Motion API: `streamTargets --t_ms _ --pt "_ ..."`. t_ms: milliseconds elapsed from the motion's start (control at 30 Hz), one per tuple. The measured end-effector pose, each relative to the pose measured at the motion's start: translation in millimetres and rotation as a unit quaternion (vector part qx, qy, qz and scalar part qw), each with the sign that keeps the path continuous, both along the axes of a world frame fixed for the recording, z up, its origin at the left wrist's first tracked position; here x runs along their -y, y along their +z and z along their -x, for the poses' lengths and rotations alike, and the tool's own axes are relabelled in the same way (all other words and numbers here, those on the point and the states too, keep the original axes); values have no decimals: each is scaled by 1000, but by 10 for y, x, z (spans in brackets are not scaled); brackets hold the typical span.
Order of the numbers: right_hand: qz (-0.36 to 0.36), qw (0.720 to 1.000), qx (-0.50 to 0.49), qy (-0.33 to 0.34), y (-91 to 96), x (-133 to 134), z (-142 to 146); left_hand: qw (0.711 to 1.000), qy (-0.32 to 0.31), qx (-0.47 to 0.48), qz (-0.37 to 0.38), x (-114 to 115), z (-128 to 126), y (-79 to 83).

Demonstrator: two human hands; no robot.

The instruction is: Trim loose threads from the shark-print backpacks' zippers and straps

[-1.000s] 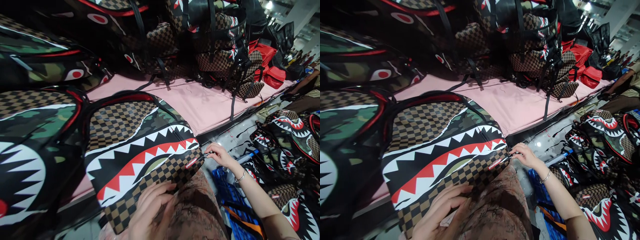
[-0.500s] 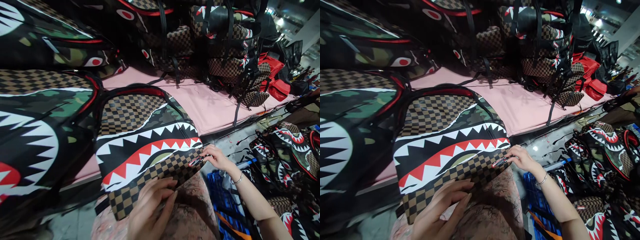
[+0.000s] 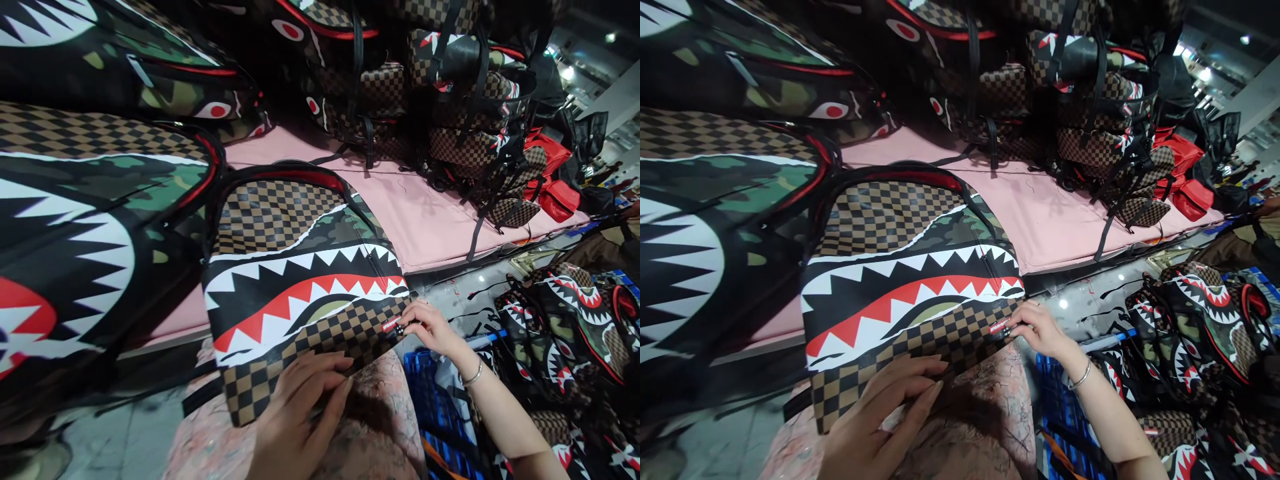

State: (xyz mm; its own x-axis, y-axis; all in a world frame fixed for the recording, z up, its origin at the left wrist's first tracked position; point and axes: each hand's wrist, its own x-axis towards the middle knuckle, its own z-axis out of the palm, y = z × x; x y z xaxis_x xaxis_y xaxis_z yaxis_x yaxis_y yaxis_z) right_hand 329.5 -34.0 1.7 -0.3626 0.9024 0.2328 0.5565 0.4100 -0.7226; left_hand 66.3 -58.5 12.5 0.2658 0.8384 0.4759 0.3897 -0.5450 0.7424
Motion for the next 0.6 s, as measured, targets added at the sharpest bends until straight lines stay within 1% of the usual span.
streamTargets --t_ms 67,133,200,267,333,400,467,600 --pt "49 997 -49 -19 6 13 -25 1000 -3 4 1 11 21 -5" --pt "116 988 -70 -71 10 -2 -139 1000 -7 10 2 25 44 -8" --pt "169 976 -59 -128 19 -41 -320 1000 1 7 13 36 61 -14" --pt "196 967 -37 -156 37 -88 -508 999 16 -13 34 37 63 -29" --pt "213 965 -23 -151 62 -132 -644 999 20 -32 26 28 51 -59" --pt "235 962 -11 -137 89 -173 -703 999 14 -40 -12 14 33 -95" --pt "254 960 2 -119 115 -215 -698 998 9 -46 -42 0 20 -124" --pt "274 957 25 -94 150 -299 -615 997 7 -57 -57 -21 17 -142"
